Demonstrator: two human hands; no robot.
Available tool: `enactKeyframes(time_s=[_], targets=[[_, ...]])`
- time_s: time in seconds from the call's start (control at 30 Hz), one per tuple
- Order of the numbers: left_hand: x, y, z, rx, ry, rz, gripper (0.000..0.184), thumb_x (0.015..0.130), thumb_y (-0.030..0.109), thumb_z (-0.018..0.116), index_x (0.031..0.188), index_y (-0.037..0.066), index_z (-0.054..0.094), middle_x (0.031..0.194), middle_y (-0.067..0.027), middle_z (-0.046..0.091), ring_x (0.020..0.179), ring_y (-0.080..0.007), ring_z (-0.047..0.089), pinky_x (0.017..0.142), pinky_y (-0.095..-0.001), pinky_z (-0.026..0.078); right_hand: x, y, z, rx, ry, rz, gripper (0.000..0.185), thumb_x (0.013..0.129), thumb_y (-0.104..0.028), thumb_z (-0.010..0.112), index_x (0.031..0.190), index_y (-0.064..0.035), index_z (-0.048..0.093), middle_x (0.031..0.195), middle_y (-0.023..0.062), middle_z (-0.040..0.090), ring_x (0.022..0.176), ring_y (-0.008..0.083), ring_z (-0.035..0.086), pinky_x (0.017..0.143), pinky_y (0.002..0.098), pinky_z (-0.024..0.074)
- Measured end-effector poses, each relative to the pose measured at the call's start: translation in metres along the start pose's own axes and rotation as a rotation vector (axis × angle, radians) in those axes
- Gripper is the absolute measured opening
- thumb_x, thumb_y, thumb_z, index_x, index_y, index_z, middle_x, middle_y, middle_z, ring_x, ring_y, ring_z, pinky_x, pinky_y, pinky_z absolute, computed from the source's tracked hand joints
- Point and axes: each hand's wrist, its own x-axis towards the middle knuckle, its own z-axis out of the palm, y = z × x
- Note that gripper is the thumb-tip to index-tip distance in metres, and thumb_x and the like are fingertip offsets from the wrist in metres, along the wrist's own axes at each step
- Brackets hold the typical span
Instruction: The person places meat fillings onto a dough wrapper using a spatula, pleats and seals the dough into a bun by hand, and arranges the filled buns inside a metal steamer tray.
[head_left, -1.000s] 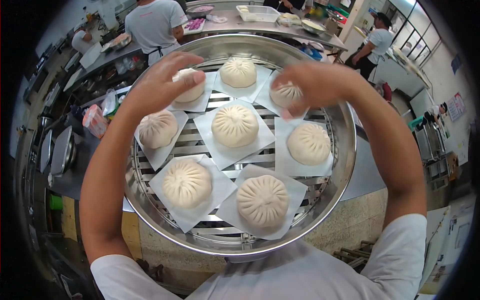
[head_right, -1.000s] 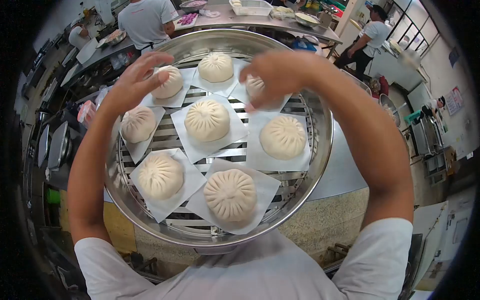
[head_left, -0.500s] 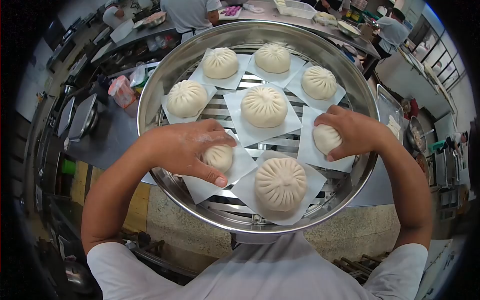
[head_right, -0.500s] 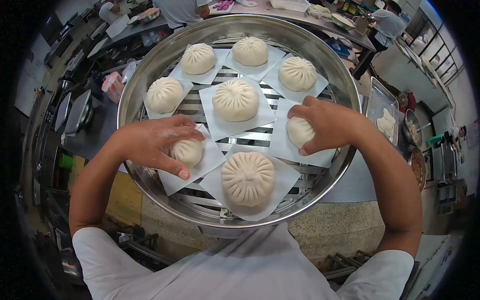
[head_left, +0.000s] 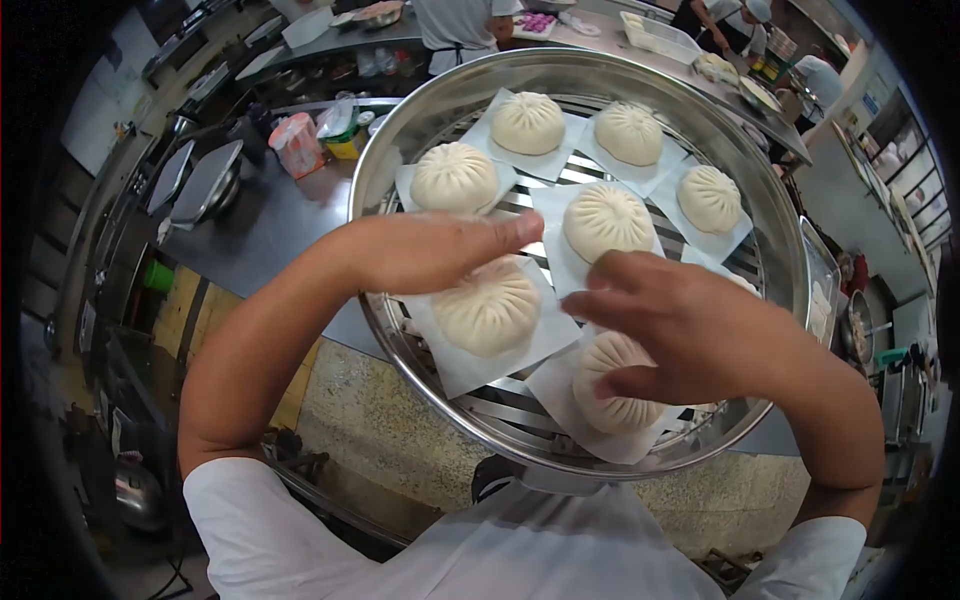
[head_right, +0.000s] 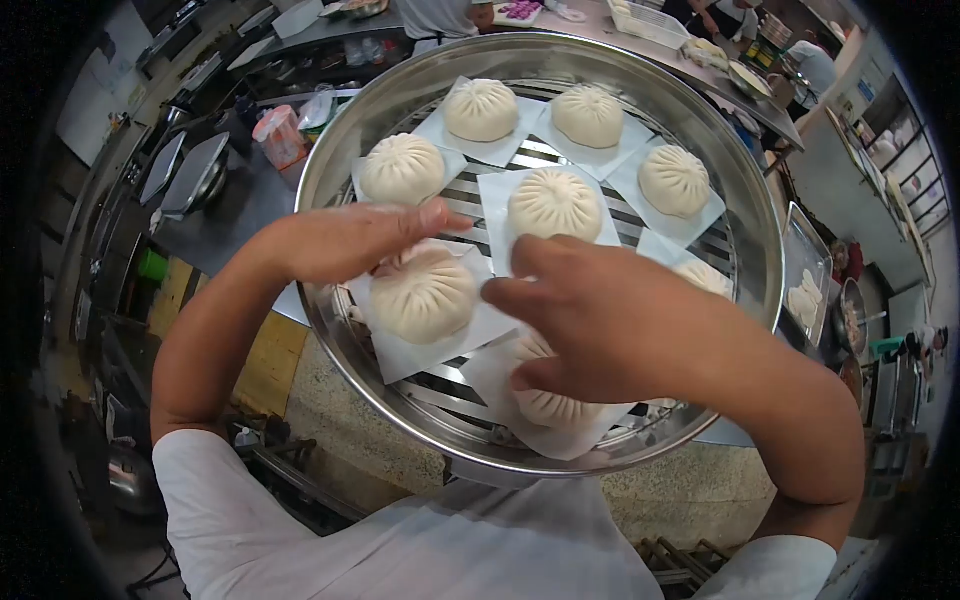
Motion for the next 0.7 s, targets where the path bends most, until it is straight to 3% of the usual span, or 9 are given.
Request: enactKeyframes(time_s=[0.1,0.23,0.37,0.43,0.47,0.53,0.67,0.7], targets=[[0.000,-0.006,-0.011,-0.171,0.084,-0.111,0.092,0.088,0.087,0.019,0.154,0.025,0.039,0.152,-0.0210,0.038,0.122,-0.0358,0.054,0.100,-0.0478,0.047,0.043,-0.007,0.016,0.044,0.027,-0.068,0.073,0.078,-0.029,0.082,0.138,-0.0055,0.049,0.127,0.0206,0.053,0.116,0.0381,0.057,0.098,0.0450,0.0488],[0.009,-0.019,-0.009,-0.245,0.053,-0.113,0.093,0.087,0.088,0.022,0.156,0.027,0.034,0.150,-0.0190,0.039,0.113,-0.0315,0.056,0.093,-0.0427,0.050,0.092,-0.001,0.048,0.217,0.068,-0.075,0.085,0.074,-0.030,0.085,0.144,-0.0068,0.043,0.132,0.0231,0.050,0.119,0.0421,0.054,0.106,0.0454,0.0444],[0.008,-0.023,-0.009,-0.296,0.011,-0.074,0.092,0.088,0.087,0.022,0.155,0.026,0.035,0.149,-0.0185,0.040,0.107,-0.0283,0.057,0.088,-0.0393,0.051,0.110,-0.004,0.059,0.186,0.038,-0.090,0.091,0.069,-0.027,0.088,0.145,-0.0078,0.042,0.136,0.0232,0.047,0.124,0.0422,0.051,0.109,0.0454,0.0415],[0.008,-0.022,-0.012,-0.241,-0.009,-0.144,0.093,0.093,0.081,0.025,0.149,0.009,0.044,0.136,-0.0176,0.058,0.116,-0.0246,0.059,0.088,-0.0354,0.050,0.106,-0.009,0.057,0.193,0.035,-0.106,0.093,0.066,-0.024,0.090,0.144,-0.0082,0.042,0.140,0.0226,0.043,0.129,0.0406,0.046,0.111,0.0453,0.0396],[0.005,-0.019,-0.013,-0.240,-0.011,-0.144,0.093,0.093,0.081,0.025,0.149,0.009,0.044,0.136,-0.0176,0.058,0.116,-0.0246,0.059,0.088,-0.0354,0.050,0.106,-0.007,0.058,0.193,0.035,-0.105,0.093,0.066,-0.024,0.090,0.144,-0.0082,0.042,0.140,0.0226,0.043,0.129,0.0406,0.046,0.111,0.0453,0.0396],[0.003,-0.012,-0.013,-0.175,-0.050,-0.135,0.090,0.095,0.077,0.027,0.147,0.006,0.047,0.132,-0.0176,0.061,0.116,-0.0249,0.059,0.093,-0.0344,0.049,0.105,0.000,0.061,0.100,0.178,-0.339,0.092,0.066,-0.025,0.089,0.144,-0.0046,0.044,0.135,0.0273,0.047,0.124,0.0451,0.050,0.106,0.0478,0.0437],[0.008,-0.023,-0.006,-0.200,0.043,-0.003,0.087,0.096,0.076,0.029,0.150,0.008,0.043,0.137,-0.0188,0.058,0.120,-0.0272,0.057,0.101,-0.0358,0.044,0.103,0.001,0.063,0.211,0.104,-0.233,0.089,0.066,-0.020,0.089,0.143,-0.0083,0.046,0.141,0.0224,0.042,0.131,0.0389,0.045,0.112,0.0451,0.0395],[0.009,-0.026,-0.006,-0.273,0.039,-0.002,0.083,0.096,0.076,0.028,0.152,0.016,0.041,0.143,-0.0190,0.051,0.129,-0.0294,0.049,0.105,-0.0399,0.040,0.103,0.000,0.063,0.235,0.094,-0.242,0.090,0.065,-0.021,0.090,0.143,-0.0084,0.046,0.141,0.0225,0.042,0.131,0.0393,0.046,0.112,0.0443,0.0398]])
